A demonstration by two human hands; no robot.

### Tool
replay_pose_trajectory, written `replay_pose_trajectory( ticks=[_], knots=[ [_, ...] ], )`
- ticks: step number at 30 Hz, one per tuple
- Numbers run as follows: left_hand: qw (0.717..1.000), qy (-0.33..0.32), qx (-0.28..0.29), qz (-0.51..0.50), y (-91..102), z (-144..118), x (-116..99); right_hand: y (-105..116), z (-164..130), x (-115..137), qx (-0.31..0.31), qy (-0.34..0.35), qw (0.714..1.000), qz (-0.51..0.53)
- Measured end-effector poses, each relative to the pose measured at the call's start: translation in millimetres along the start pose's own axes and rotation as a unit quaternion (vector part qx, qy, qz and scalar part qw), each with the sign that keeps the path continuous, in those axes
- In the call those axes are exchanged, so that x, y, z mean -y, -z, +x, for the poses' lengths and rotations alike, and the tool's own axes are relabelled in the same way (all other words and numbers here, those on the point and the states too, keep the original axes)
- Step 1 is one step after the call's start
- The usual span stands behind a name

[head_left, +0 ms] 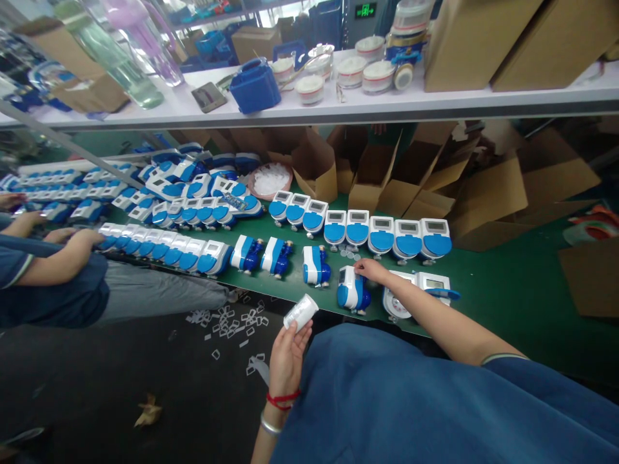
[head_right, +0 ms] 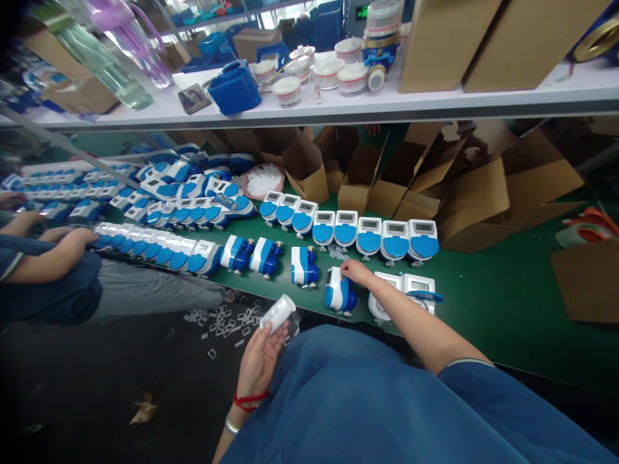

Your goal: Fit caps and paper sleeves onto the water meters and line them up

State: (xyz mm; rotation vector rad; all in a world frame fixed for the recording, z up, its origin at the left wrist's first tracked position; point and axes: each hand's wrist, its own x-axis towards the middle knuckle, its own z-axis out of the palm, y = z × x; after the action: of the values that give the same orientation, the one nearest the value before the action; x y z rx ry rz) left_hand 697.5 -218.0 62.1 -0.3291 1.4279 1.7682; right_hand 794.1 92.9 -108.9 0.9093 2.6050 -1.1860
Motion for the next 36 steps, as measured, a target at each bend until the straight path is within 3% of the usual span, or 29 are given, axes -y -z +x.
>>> replay_pose_trajectory(
  ticks=[8, 12, 15, 19, 21, 24, 36],
  knots=[
    [1.000, -0.002, 0.006, -0.001, 2.4, -3, 2, 1, -19, -2, -0.014, 0.019, 0.998, -0.056],
    [1.000, -0.001, 0.022, -0.003, 4.3, -4, 5, 11, -33, 14, -0.069, 0.007, 0.997, -0.039],
    [0.999, -0.010, 0.045, 0.000, 3.5, -6, 6, 20, -50, 54, -0.092, 0.036, 0.994, 0.040],
    [0.996, -0.039, 0.075, 0.023, -2.4, -11, 5, 30, -81, 128, -0.010, 0.205, 0.958, 0.200],
    [0.994, -0.054, 0.087, 0.039, -5.8, -13, 4, 34, -93, 158, 0.019, 0.279, 0.934, 0.223],
    [0.992, -0.078, 0.084, 0.059, -7.7, -14, 3, 36, -102, 183, 0.015, 0.317, 0.923, 0.217],
    [0.986, -0.120, 0.044, 0.107, 2.7, -11, 5, 26, -95, 195, 0.014, 0.313, 0.918, 0.243]
  ],
)
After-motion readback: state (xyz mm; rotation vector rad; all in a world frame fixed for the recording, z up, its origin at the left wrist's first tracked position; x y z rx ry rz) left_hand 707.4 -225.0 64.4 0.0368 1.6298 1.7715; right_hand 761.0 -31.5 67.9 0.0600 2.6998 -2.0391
